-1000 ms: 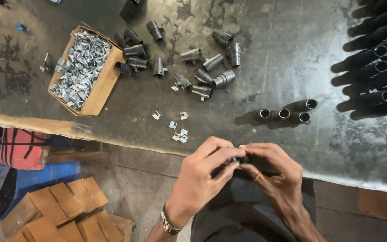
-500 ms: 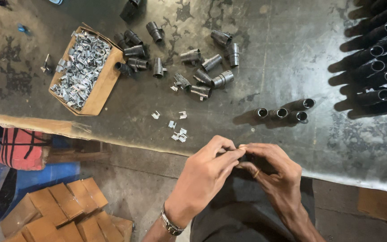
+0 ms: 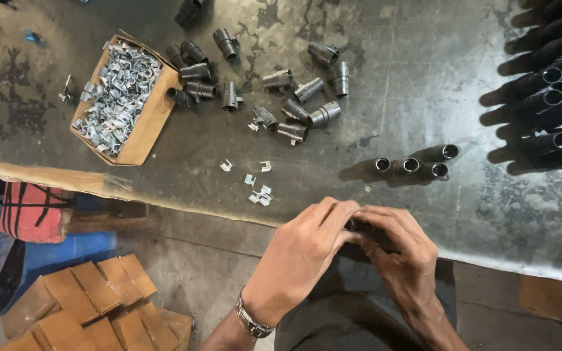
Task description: The person sits at a workbench and assembles fittings: they pick up black cylindrical coupling parts, insert small metal clips into each one by hand, and place the assembled fittings in rows on the bench, gathering more parts from a box as needed.
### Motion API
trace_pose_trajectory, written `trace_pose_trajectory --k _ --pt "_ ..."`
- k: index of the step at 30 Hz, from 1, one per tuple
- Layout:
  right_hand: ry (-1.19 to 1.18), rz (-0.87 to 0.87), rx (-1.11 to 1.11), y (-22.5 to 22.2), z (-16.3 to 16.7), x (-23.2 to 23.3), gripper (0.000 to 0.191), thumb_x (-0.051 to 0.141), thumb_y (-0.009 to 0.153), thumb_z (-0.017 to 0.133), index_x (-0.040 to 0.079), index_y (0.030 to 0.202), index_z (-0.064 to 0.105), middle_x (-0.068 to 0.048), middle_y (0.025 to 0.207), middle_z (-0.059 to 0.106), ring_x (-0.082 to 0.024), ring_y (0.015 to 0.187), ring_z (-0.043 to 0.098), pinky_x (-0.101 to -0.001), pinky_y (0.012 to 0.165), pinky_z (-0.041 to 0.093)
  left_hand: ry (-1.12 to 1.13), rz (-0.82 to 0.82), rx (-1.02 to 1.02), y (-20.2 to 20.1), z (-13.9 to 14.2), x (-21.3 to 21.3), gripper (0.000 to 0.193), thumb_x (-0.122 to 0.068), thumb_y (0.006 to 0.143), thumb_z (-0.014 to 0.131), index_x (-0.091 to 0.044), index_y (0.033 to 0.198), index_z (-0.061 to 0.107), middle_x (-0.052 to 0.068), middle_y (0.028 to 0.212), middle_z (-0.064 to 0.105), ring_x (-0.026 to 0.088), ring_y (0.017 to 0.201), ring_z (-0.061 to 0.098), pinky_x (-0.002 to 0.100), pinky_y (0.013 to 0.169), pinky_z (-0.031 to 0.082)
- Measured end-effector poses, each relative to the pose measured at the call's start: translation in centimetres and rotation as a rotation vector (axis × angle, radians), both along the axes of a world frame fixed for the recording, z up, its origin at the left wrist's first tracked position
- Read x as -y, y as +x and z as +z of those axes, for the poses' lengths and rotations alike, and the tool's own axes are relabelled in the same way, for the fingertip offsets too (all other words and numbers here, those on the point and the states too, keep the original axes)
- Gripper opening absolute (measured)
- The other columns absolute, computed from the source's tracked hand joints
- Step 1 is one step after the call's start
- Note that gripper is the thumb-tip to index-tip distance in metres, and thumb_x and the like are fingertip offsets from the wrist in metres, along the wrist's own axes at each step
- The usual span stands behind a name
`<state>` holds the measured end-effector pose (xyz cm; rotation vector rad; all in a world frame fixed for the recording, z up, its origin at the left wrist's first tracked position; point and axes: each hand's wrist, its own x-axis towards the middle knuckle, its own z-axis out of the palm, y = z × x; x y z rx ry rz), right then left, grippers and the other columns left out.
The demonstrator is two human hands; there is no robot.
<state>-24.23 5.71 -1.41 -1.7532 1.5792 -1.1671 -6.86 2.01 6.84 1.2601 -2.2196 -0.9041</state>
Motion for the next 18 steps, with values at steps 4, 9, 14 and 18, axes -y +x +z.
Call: trace_pose_trajectory --k 4,9,14,18 --pt "0.008 -0.009 0.163 -0.4 -0.3 0.0 0.040 -0.002 0.073 0.081 0.003 0.111 0.072 -0.011 0.113 0.074 -0.023 0.104 0.074 -0.0321 0.087 0.059 -0.088 0.048 -0.043 -0.1 -0.4 0.3 0.050 -0.013 0.084 0.077 -0.005 0.130 0.059 0.011 0.120 0.063 0.031 0.107 0.066 0.040 0.084 0.054" --pt "0.036 -0.043 0.106 -0.6 -0.6 -0.1 0.037 -0.001 0.075 0.083 0.003 0.110 0.070 -0.010 0.113 0.075 -0.021 0.102 0.075 -0.0297 0.084 0.061 0.109 0.086 -0.163 -0.4 -1.6 0.2 0.033 -0.009 0.090 0.077 -0.010 0.121 0.066 0.007 0.111 0.067 0.027 0.088 0.070 0.036 0.073 0.057" --pt "-0.075 -0.072 -0.014 -0.9 0.4 -0.8 0.048 0.005 0.072 0.085 0.002 0.116 0.066 -0.014 0.121 0.070 -0.028 0.111 0.070 -0.0359 0.094 0.058 0.021 0.191 -0.201 -1.0 -3.2 0.4 0.025 -0.006 0.090 0.075 -0.009 0.113 0.066 0.007 0.108 0.064 0.026 0.086 0.072 0.035 0.072 0.058" --pt "-0.176 -0.185 -0.086 -0.5 1.6 -0.8 0.040 0.006 0.083 0.087 0.005 0.116 0.066 -0.009 0.121 0.070 -0.026 0.114 0.068 -0.0344 0.094 0.056 -0.102 0.218 -0.189 -2.8 -4.5 1.4 0.029 -0.006 0.091 0.074 -0.009 0.118 0.064 0.009 0.113 0.063 0.029 0.091 0.070 0.037 0.075 0.057"
